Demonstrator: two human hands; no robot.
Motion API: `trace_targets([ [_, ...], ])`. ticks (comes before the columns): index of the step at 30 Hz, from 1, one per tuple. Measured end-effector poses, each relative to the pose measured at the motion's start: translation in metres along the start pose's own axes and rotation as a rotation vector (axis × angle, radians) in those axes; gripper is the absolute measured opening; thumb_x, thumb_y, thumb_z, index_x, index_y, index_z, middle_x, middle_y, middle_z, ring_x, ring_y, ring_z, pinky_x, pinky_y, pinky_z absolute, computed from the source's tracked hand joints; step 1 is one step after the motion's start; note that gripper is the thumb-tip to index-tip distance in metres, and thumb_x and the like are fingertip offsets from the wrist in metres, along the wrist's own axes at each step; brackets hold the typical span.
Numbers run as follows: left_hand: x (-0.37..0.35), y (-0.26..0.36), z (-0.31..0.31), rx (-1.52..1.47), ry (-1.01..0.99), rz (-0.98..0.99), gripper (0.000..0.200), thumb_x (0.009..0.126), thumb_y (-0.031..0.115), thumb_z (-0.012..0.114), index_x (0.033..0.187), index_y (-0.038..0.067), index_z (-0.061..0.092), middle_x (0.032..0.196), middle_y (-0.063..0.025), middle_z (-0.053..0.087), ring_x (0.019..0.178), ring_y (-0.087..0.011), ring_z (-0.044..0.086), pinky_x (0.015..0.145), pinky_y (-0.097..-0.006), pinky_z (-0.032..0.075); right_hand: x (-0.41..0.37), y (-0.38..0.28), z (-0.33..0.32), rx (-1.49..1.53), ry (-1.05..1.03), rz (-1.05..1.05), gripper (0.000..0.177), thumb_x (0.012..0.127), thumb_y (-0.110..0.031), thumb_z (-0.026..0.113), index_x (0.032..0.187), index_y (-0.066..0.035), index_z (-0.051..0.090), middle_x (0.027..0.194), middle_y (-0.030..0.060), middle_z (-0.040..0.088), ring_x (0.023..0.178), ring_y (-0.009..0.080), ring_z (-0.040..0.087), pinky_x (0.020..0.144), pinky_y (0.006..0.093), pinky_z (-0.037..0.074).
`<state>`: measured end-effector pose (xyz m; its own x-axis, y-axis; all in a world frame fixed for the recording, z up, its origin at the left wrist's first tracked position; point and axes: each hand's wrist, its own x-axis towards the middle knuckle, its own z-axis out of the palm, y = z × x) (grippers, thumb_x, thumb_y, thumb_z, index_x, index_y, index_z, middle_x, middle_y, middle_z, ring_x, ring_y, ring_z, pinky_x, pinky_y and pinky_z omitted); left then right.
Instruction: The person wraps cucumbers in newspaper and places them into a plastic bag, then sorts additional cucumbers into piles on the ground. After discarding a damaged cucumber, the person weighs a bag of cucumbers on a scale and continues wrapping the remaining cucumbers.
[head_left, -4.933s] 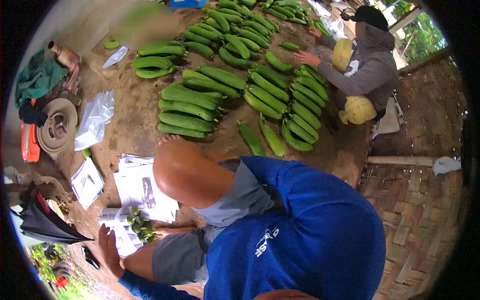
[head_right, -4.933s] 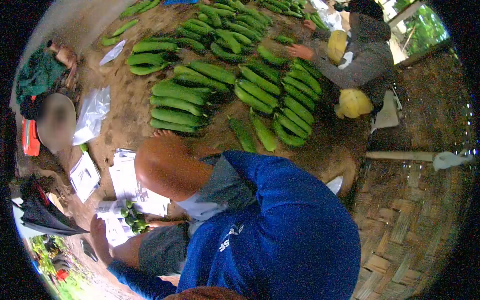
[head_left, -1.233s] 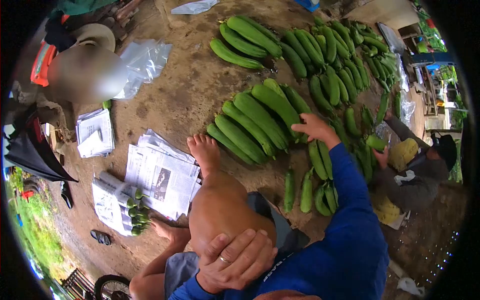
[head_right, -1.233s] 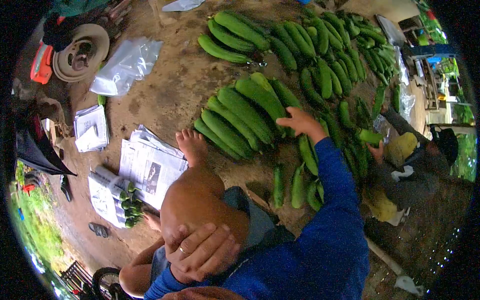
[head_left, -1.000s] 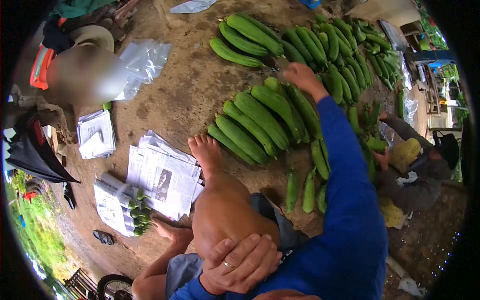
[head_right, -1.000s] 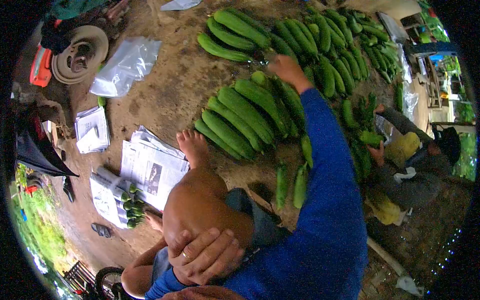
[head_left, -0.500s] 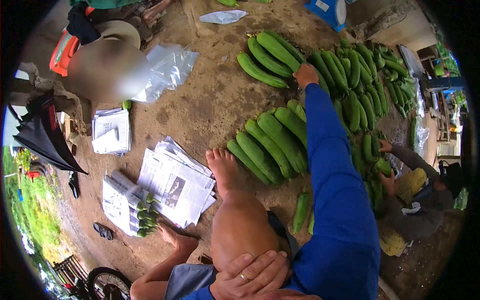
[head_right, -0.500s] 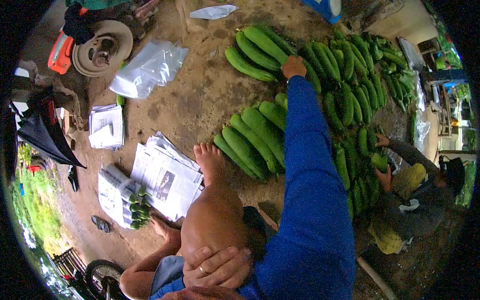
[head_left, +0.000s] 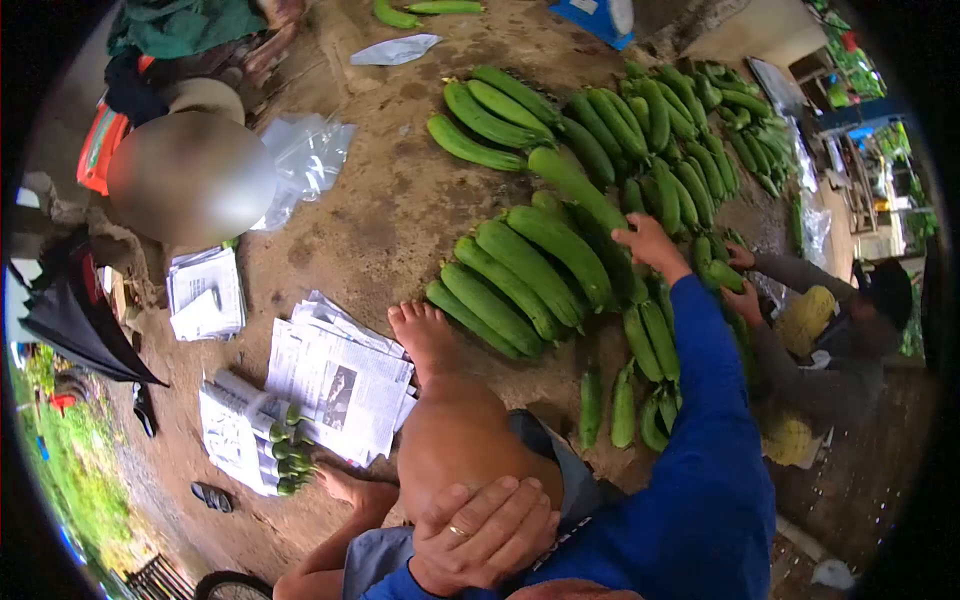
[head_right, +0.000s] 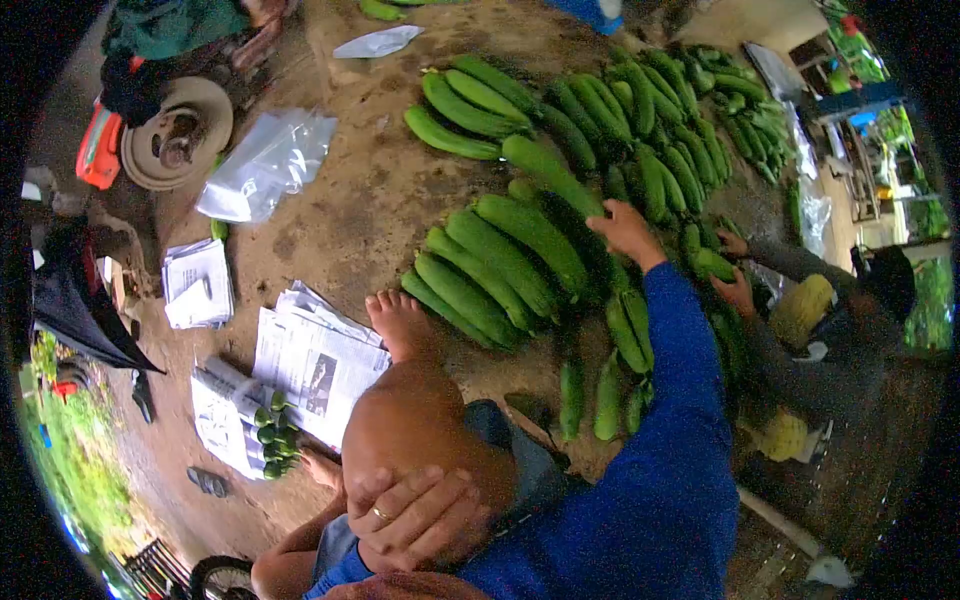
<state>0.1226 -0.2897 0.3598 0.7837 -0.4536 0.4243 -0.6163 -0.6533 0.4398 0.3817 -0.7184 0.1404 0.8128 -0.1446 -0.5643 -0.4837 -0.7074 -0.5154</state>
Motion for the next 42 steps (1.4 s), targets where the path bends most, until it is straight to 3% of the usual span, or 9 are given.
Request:
trace_targets([
  [3, 0.009, 0.005, -0.001, 0.013, 0.013, -0.051, 0.012, 0.082, 0.031, 0.073, 0.093, 0.026, 0.075, 0.102, 0.0067, 0.075, 0.102, -0.0097, 0.067, 0.113, -0.0368, 0.034, -0.035, 0.032, 0.003, 0.069, 0.014, 0.047, 0.080, 0.094, -0.033, 0.071, 0.152, 0.007, 0.034, 0.145, 0.0234, 0.051, 0.066, 0.0181, 0.063, 0.060, 0.0361, 0.054],
  [7, 0.009, 0.009, -0.002, 0.003, -0.001, -0.067, 0.013, 0.082, 0.030, 0.074, 0.093, 0.024, 0.075, 0.102, 0.0061, 0.075, 0.101, -0.0113, 0.068, 0.113, -0.0371, 0.035, -0.035, 0.060, 0.021, 0.080, 0.034, 0.024, 0.080, 0.093, -0.033, 0.071, 0.151, 0.007, 0.034, 0.151, 0.0227, 0.045, 0.068, 0.0202, 0.065, 0.061, 0.0358, 0.056],
  [16, 0.003, 0.010, -0.002, 0.018, 0.047, -0.112, 0.013, 0.081, 0.027, 0.077, 0.093, 0.023, 0.075, 0.101, 0.0054, 0.075, 0.102, -0.0129, 0.068, 0.110, -0.0376, 0.037, -0.040, 0.037, 0.023, -0.247, -0.084, 0.024, 0.072, 0.086, -0.032, 0.073, 0.140, 0.008, 0.048, 0.122, 0.0223, 0.065, 0.073, 0.0263, 0.068, 0.066, 0.0438, 0.055],
  [21, 0.008, 0.011, 0.000, -0.013, 0.049, -0.094, 0.012, 0.077, 0.023, 0.079, 0.089, 0.020, 0.078, 0.097, 0.0005, 0.077, 0.095, -0.0183, 0.071, 0.107, -0.0394, 0.041, -0.036, 0.032, 0.016, -0.360, -0.242, 0.041, 0.072, 0.088, -0.035, 0.070, 0.142, 0.005, 0.048, 0.142, 0.0244, 0.053, 0.113, 0.0394, 0.062, 0.097, 0.0496, 0.050],
  [23, 0.007, 0.013, -0.001, 0.008, 0.035, -0.114, 0.011, 0.078, 0.023, 0.078, 0.089, 0.020, 0.078, 0.096, 0.0010, 0.076, 0.095, -0.0187, 0.071, 0.109, -0.0405, 0.040, -0.035, 0.057, 0.032, -0.374, -0.041, -0.057, 0.070, 0.088, -0.035, 0.071, 0.142, 0.004, 0.049, 0.145, 0.0243, 0.050, 0.127, 0.0424, 0.054, 0.105, 0.0504, 0.047],
  [26, 0.007, 0.014, 0.000, 0.008, 0.045, -0.109, 0.009, 0.082, 0.023, 0.077, 0.089, 0.018, 0.078, 0.096, 0.0018, 0.076, 0.097, -0.0194, 0.070, 0.111, -0.0417, 0.039, -0.046, 0.060, 0.040, -0.507, 0.094, -0.143, 0.066, 0.089, -0.034, 0.070, 0.142, 0.001, 0.051, 0.144, 0.0249, 0.050, 0.128, 0.0436, 0.052, 0.106, 0.0519, 0.046],
  [32, 0.009, 0.013, 0.005, 0.021, 0.065, -0.042, 0.011, 0.079, 0.023, 0.076, 0.088, 0.016, 0.076, 0.098, 0.0011, 0.075, 0.098, -0.0183, 0.070, 0.111, -0.0403, 0.037, -0.127, 0.013, 0.060, -0.238, 0.295, -0.311, 0.054, 0.090, -0.033, 0.064, 0.133, -0.003, 0.058, 0.133, 0.0214, 0.059, 0.118, 0.0404, 0.059, 0.100, 0.0494, 0.049],
  [36, 0.013, 0.018, 0.007, 0.036, 0.052, -0.024, 0.011, 0.080, 0.021, 0.077, 0.089, 0.015, 0.076, 0.099, 0.0004, 0.075, 0.100, -0.0195, 0.070, 0.112, -0.0417, 0.036, -0.155, 0.009, 0.121, -0.188, -0.118, -0.388, 0.041, 0.089, -0.032, 0.067, 0.120, -0.004, 0.065, 0.110, 0.0198, 0.070, 0.101, 0.0389, 0.066, 0.084, 0.0466, 0.053],
  [42, 0.024, 0.024, -0.001, 0.051, -0.065, -0.042, 0.014, 0.081, 0.020, 0.078, 0.092, 0.011, 0.075, 0.103, -0.0026, 0.074, 0.105, -0.0227, 0.068, 0.109, -0.0436, 0.040, -0.202, 0.046, 0.239, 0.133, -0.238, -0.638, 0.038, 0.094, -0.031, 0.064, 0.117, -0.001, 0.067, 0.106, 0.0183, 0.072, 0.099, 0.0350, 0.069, 0.085, 0.0448, 0.052],
])
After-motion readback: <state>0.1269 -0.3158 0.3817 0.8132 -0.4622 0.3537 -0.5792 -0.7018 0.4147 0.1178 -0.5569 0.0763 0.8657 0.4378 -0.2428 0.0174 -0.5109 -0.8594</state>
